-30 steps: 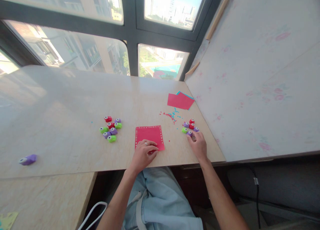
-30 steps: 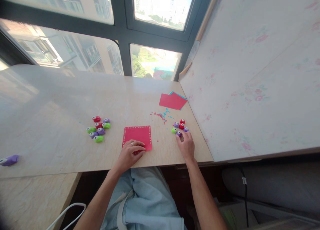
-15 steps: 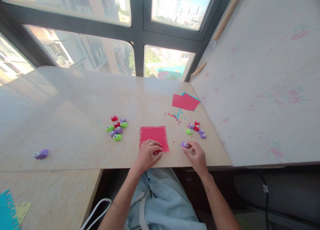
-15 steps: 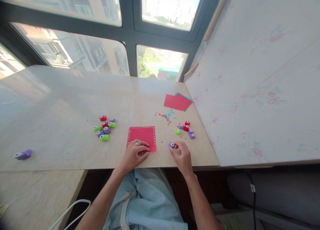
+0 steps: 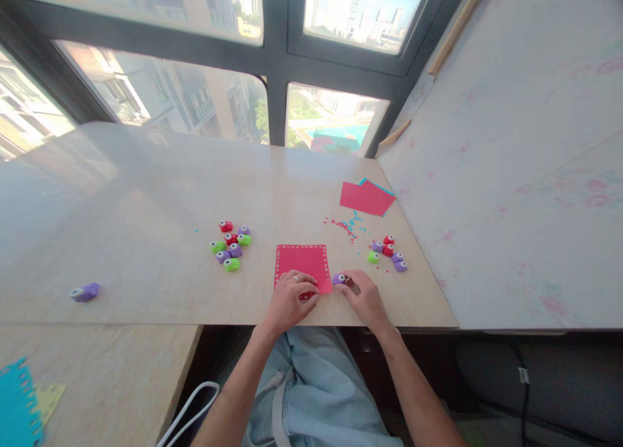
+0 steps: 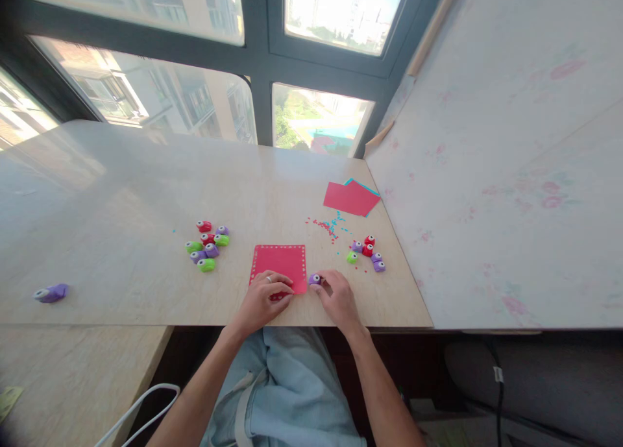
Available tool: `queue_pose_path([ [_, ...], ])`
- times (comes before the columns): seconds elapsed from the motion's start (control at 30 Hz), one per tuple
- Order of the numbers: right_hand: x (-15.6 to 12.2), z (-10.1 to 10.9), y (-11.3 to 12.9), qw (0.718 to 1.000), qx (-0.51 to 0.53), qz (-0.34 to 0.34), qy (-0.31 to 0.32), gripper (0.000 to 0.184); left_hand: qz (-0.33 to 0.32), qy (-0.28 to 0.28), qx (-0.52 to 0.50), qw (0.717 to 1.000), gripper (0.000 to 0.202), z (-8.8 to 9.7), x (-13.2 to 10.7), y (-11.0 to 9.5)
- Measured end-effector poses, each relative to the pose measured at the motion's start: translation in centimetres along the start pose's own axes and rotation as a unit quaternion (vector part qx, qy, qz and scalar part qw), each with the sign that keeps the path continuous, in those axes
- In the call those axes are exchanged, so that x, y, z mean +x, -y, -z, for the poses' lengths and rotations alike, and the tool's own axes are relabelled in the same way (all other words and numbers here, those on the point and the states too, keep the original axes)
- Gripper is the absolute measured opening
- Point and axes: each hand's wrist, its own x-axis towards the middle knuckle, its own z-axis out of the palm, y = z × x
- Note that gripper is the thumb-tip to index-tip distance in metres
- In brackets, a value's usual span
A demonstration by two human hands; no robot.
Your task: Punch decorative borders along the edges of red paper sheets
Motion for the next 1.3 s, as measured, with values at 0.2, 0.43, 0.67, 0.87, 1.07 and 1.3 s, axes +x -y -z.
queue_pose_path([
  [0.2,0.1,-0.3,0.2,1.000,-0.017,0.026,0.004,0.016,-0.006,0.005,-0.002,1.000,0.008,0.1,0.0,-0.1],
  [0.43,-0.2,-0.5,-0.8,0.998,-0.024,0.051,-0.003,0.023,-0.010,0.012,-0.002,1.000,0.008,0.2,-0.2,0.0],
  [0.67,-0.3,-0.5,-1.4,0.997,-0.032,0.069,-0.011,0.025,-0.014,0.020,0.003,1.000,0.007,0.2,-0.2,0.1],
  [0.87,-0.3,-0.6,-1.3,0.997,-0.030,0.073,-0.010,0.025,-0.009,0.023,0.001,1.000,0.008,0.2,-0.2,0.0],
  [1.07,-0.3,-0.6,-1.4,0.997,-0.031,0.075,-0.011,0.024,-0.008,0.020,0.000,1.000,0.008,0.2,-0.2,0.0],
  [1.3,-0.3,-0.6,-1.3,0.998,-0.026,0.048,-0.008,0.024,0.001,0.014,-0.002,1.000,0.008,0.1,-0.1,-0.2],
])
